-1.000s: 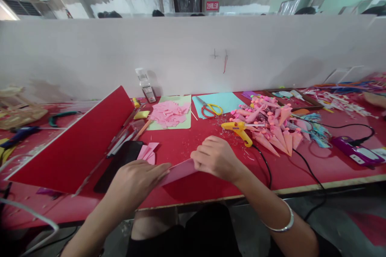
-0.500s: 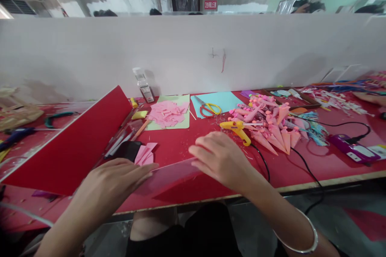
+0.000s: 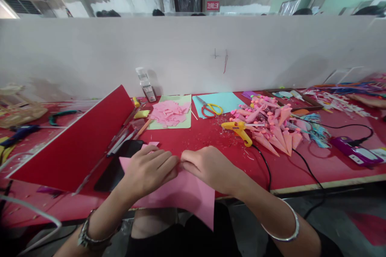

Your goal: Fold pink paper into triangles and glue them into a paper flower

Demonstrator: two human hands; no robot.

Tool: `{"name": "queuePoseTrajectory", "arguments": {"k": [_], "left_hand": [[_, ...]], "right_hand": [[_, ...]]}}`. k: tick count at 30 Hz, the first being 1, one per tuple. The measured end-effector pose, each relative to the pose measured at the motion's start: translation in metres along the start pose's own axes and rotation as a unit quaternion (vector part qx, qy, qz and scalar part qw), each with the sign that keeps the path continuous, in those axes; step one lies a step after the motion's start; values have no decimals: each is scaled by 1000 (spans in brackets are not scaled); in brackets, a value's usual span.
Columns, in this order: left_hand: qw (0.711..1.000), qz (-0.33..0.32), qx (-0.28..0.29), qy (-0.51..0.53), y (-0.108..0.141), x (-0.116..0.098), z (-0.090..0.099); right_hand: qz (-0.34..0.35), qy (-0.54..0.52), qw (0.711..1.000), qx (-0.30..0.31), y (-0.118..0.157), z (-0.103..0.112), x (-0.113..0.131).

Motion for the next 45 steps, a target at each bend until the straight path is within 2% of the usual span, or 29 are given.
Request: {"name": "queuePoseTrajectory", "arguments": {"k": [4,8,13,15,17,19,21,24,28,31,35,40,43,45], "left_hand": [[1000,-8,-25,-12,7,7,-4],[999,4,-22,-39,20,20,-9],[996,38,30,-70,47,50,-13],[991,75,67,-86,55,61,-9],[984,129,72,-97,56,66,-3],[983,166,55,-58,48,61,3],[986,156,55,28,35,44,8],[978,103,134,120,16,15,6],[970,88,194,113,5,-4,-4],[973,93,188,100,3,-4,-11],[971,124,151,136,3,-2,-15],[952,166,169,192,12,4,-15],[942,183,191,204,22,12,-12],[939,193,204,197,28,18,-10]], "right_hand": [[-28,-85,996,10,4,6,-4],[-58,-110,992,20,12,14,-17],[-80,-102,991,32,22,21,-34],[-82,-100,991,33,24,21,-37],[-81,-101,991,37,23,20,-38],[-73,-103,991,47,21,18,-36],[-54,-108,991,63,18,16,-33],[-16,-103,991,80,13,14,-29],[9,28,999,41,6,8,-28],[60,120,991,-12,0,-4,-24],[100,132,983,-72,-7,-20,-21],[78,118,986,-87,-6,-25,-39],[46,123,988,-76,0,-19,-61],[14,124,987,-103,6,-13,-75]]}}
Point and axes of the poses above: each hand's wrist, its own y-axis away from the middle knuckle, its own z-axis out of the back of the hand, x = y × z, the point moved 1 cm from there along -y, towards the middle knuckle, and after that the axes turned 2 degrees about -z, right-handed, at the moved point
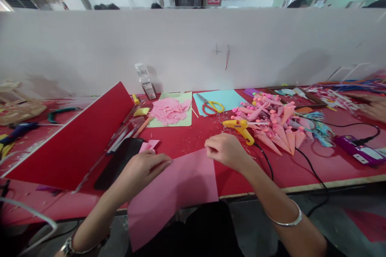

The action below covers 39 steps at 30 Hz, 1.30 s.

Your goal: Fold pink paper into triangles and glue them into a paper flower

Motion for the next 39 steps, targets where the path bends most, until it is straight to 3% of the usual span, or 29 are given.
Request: {"name": "queuePoseTrajectory", "arguments": {"k": [3,5,6,8,11,16,21,25,27,29,31,33,35,37,39], "left_hand": [[1000,8,6,-18,3,6,1],[1000,-9,7,-28,2,4,1],[999,-21,5,-32,0,1,1],[998,-44,-8,-43,-3,-4,0],[994,-85,-26,-69,-8,-11,-1],[975,-159,-81,-136,-12,-20,-9],[953,-147,-166,-204,-7,-7,-10],[959,-114,-143,-216,6,32,-4],[974,-42,-124,-188,12,55,-1],[984,71,-133,-95,17,72,-1],[976,137,-136,98,20,76,-7],[923,160,-83,341,21,69,-19],[820,173,-8,545,21,56,-34],[739,192,-3,646,21,46,-48],[696,228,-33,681,21,41,-57]], "right_hand": [[-46,2,996,-73,4,9,-8],[-30,-16,996,-78,2,14,1],[-12,-23,998,-55,0,16,9],[46,-25,997,49,-5,17,27],[61,-5,991,122,-10,15,49],[67,-20,989,134,-14,11,61],[26,-78,988,132,-10,19,50],[-17,-122,983,133,3,34,30],[-56,-150,981,111,11,42,19],[-99,-178,977,72,17,47,11],[-130,-198,971,20,20,47,6],[-155,-213,964,-27,20,42,4],[-172,-229,956,-61,17,32,4],[-183,-246,949,-79,14,20,4],[-198,-252,944,-82,14,10,2]]}}
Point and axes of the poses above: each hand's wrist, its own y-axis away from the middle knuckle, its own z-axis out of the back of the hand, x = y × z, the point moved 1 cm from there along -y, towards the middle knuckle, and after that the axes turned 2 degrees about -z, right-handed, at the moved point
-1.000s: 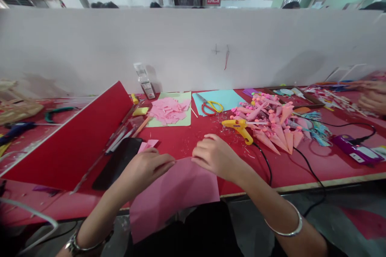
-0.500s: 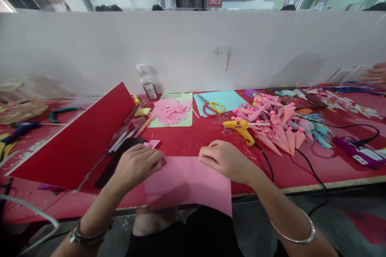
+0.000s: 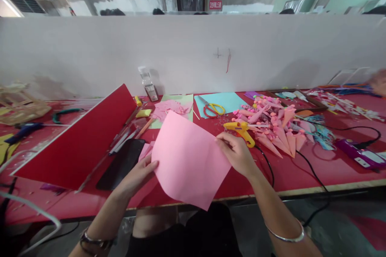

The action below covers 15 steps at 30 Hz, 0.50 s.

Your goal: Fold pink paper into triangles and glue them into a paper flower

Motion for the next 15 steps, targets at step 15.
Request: {"name": "queuePoseTrajectory", "arguments": {"k": [15], "left_hand": [[955,-184,-81,-216,11,-47,-50]], "right_hand": [[132,-58,989,35,15,-59,52]]}}
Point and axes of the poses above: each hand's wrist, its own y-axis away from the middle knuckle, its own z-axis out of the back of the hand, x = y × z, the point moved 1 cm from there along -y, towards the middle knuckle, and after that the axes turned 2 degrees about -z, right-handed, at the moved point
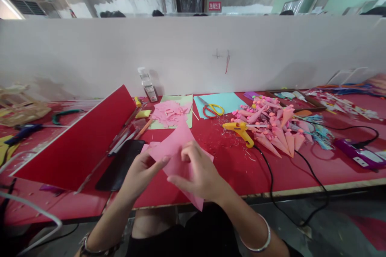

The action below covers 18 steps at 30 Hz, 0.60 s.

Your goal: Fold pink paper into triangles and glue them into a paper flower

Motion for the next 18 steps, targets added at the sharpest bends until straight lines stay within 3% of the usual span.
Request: {"name": "queuePoseTrajectory", "arguments": {"k": [2,7,18], "left_hand": [[998,-54,20,13,1,-3,-5],[989,-138,42,45,1,2,-6],[982,-127,72,123,-2,0,-17]], "right_hand": [[-17,-26,999,40,-4,-5,12],[-36,-71,995,63,-9,-4,20],[-32,-106,989,95,-11,0,17]]}}
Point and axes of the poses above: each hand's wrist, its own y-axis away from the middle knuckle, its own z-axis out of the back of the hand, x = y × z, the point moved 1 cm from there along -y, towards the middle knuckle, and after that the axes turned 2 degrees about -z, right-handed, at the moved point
